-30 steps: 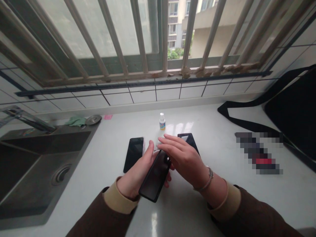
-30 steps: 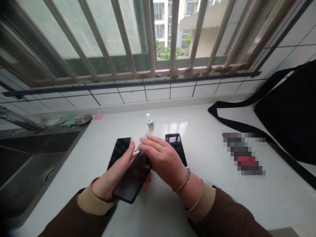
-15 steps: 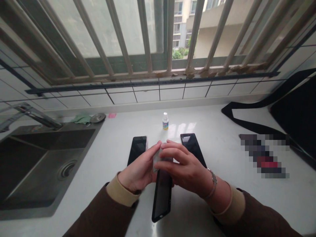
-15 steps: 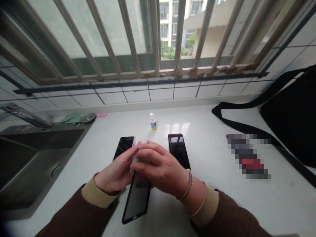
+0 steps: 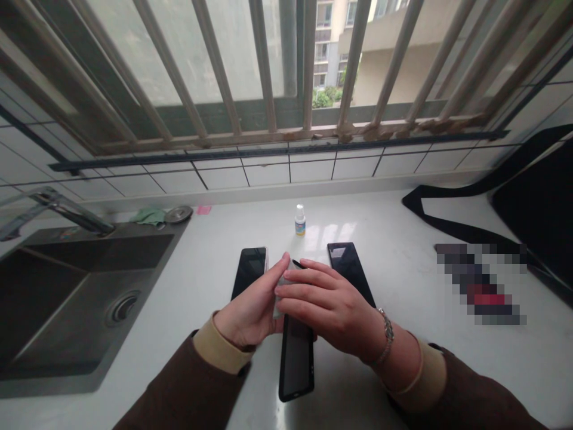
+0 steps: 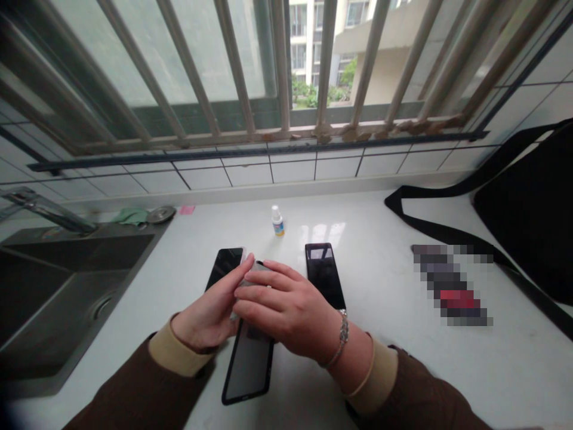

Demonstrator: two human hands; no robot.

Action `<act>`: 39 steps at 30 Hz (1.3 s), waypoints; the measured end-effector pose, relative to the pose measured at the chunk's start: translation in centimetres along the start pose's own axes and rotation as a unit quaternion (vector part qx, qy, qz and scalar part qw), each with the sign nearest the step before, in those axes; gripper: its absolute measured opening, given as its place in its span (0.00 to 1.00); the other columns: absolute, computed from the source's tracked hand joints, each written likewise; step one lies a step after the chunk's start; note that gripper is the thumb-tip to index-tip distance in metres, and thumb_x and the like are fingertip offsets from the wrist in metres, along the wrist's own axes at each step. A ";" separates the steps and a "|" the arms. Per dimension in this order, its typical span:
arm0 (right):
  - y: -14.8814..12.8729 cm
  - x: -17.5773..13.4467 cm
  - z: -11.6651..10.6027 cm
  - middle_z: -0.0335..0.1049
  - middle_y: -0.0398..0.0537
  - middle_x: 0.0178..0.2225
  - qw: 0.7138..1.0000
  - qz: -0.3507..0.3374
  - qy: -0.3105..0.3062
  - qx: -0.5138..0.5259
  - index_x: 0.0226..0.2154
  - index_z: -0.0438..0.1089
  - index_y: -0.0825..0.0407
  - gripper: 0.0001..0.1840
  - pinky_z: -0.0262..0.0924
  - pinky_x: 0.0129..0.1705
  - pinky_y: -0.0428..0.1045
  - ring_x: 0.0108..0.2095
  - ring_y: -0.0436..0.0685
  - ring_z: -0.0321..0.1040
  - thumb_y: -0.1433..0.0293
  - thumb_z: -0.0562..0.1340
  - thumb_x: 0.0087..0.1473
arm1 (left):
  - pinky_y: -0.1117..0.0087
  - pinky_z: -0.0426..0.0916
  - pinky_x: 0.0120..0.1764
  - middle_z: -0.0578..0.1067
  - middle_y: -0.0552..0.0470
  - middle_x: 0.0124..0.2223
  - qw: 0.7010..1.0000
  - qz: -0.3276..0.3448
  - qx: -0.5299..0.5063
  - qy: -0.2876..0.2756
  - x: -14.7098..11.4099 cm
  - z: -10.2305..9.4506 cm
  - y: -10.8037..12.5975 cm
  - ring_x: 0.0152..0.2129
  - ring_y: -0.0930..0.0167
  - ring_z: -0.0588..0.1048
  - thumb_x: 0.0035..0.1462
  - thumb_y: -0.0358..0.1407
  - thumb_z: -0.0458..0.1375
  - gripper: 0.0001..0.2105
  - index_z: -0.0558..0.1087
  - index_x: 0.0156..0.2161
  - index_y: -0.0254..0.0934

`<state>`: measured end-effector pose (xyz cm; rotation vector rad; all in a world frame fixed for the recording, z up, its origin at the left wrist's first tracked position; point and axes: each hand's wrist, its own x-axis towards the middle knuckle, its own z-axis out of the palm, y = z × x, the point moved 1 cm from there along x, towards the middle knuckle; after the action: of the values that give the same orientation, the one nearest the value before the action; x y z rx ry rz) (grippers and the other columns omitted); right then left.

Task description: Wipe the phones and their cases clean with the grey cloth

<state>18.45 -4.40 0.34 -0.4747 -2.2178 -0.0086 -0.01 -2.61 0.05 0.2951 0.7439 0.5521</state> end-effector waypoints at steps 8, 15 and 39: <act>-0.5 0.3 0.0 0.83 0.43 0.54 0.999 -0.033 -0.022 0.030 0.51 0.77 0.52 0.13 0.56 0.76 0.58 0.62 0.57 0.74 0.73 0.56 0.76 | 0.76 0.69 0.24 0.79 0.45 0.28 0.999 0.011 -0.033 -0.002 -0.3 1.1 0.2 0.23 0.71 0.79 0.71 0.51 0.59 0.23 0.80 0.37 0.30; -1.6 0.7 -0.2 0.84 0.37 0.52 0.995 -0.069 -0.054 0.039 0.47 0.79 0.49 0.09 0.55 0.76 0.57 0.59 0.54 0.75 0.71 0.62 0.73 | 0.60 0.80 0.37 0.82 0.35 0.35 0.984 0.140 -0.003 0.114 0.2 0.2 1.7 0.30 0.58 0.83 0.71 0.58 0.48 0.34 0.81 0.47 0.25; -2.9 0.7 -0.2 0.85 0.46 0.48 0.983 0.036 0.047 0.173 0.50 0.78 0.51 0.11 0.73 0.59 0.53 0.50 0.55 0.79 0.75 0.60 0.73 | 0.54 0.80 0.36 0.82 0.37 0.34 0.941 0.271 -0.102 0.178 0.7 -1.1 2.6 0.29 0.55 0.83 0.74 0.59 0.37 0.37 0.78 0.42 0.30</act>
<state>17.23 -6.87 1.44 -0.3533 -2.0515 0.3791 -1.28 0.01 0.01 0.2053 0.9504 1.2213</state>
